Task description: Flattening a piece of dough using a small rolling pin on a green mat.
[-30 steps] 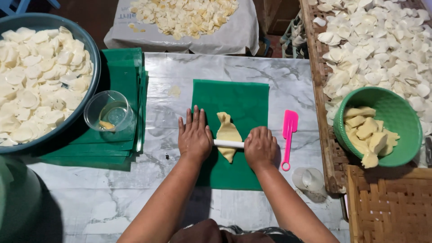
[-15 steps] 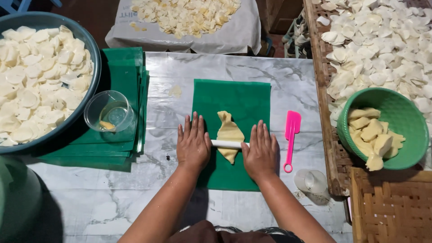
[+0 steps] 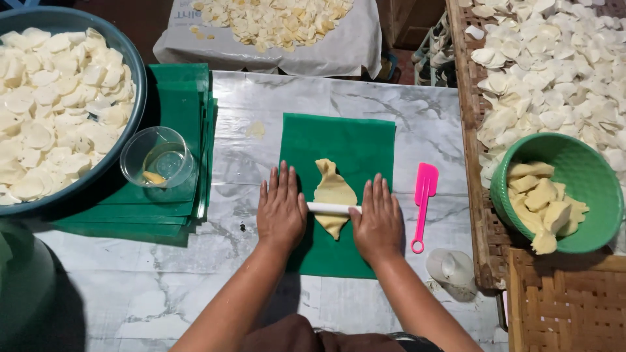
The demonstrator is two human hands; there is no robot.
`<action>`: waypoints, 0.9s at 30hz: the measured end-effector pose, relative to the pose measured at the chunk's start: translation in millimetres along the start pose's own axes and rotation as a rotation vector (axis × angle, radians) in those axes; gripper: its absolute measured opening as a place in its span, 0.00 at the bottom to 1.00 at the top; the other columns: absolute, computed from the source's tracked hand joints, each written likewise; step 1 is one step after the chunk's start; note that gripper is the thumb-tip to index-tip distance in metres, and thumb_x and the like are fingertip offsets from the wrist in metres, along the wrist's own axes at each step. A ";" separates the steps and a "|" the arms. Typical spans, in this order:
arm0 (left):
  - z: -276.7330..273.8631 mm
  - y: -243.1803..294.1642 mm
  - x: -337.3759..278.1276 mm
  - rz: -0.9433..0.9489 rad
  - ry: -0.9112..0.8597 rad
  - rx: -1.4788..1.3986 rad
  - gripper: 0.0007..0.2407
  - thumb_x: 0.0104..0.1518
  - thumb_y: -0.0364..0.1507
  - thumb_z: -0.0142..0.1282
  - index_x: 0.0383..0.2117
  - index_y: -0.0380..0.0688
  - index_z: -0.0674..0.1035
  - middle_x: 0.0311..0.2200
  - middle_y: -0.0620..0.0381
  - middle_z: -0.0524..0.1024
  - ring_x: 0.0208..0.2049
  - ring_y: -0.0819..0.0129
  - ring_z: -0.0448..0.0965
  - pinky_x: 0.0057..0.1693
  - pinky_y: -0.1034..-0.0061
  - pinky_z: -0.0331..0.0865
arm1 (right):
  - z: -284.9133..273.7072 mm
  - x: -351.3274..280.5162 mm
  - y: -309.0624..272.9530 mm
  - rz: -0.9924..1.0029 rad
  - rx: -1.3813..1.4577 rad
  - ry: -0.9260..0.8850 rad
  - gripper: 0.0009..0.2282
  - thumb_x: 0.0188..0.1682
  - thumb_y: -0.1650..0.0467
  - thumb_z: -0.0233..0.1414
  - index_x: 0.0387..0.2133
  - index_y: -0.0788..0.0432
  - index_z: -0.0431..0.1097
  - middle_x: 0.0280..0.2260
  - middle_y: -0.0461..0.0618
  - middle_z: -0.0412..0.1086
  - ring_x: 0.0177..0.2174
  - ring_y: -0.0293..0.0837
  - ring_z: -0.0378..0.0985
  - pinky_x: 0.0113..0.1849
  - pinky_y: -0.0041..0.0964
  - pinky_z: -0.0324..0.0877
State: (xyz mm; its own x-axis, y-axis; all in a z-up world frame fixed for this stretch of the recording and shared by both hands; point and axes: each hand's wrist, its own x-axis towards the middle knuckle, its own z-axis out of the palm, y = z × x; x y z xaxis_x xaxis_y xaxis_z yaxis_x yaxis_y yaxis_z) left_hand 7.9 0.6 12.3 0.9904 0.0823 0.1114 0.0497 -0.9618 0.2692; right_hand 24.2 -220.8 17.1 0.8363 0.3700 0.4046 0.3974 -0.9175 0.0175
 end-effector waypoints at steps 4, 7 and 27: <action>14.6 -3.6 -18.6 0.004 -0.019 0.033 0.26 0.66 0.40 0.31 0.70 0.44 0.58 0.74 0.50 0.49 0.74 0.55 0.44 0.73 0.56 0.37 | 2.1 -26.5 -0.4 -0.018 0.038 0.026 0.31 0.56 0.56 0.43 0.65 0.68 0.56 0.65 0.69 0.55 0.63 0.61 0.60 0.58 0.52 0.58; 15.2 -6.1 13.8 0.004 0.003 0.019 0.26 0.66 0.40 0.33 0.69 0.43 0.60 0.73 0.50 0.52 0.74 0.55 0.47 0.73 0.55 0.39 | 24.5 0.3 9.2 -0.009 0.027 0.022 0.32 0.56 0.53 0.42 0.64 0.68 0.57 0.65 0.68 0.57 0.63 0.60 0.61 0.59 0.54 0.57; 6.7 -8.3 62.7 -0.009 -0.143 -0.012 0.26 0.67 0.40 0.28 0.72 0.49 0.52 0.75 0.53 0.44 0.75 0.54 0.38 0.74 0.52 0.30 | 40.2 33.8 11.2 0.065 0.038 -0.096 0.31 0.59 0.53 0.37 0.67 0.63 0.55 0.67 0.66 0.52 0.66 0.60 0.54 0.61 0.67 0.47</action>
State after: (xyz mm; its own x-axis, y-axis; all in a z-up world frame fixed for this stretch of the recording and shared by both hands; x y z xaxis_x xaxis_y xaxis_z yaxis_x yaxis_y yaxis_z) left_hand 70.5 12.0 10.6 0.9982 0.0525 -0.0282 0.0583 -0.9579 0.2810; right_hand 72.1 -212.6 -5.8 0.8924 0.3234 0.3146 0.3533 -0.9346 -0.0415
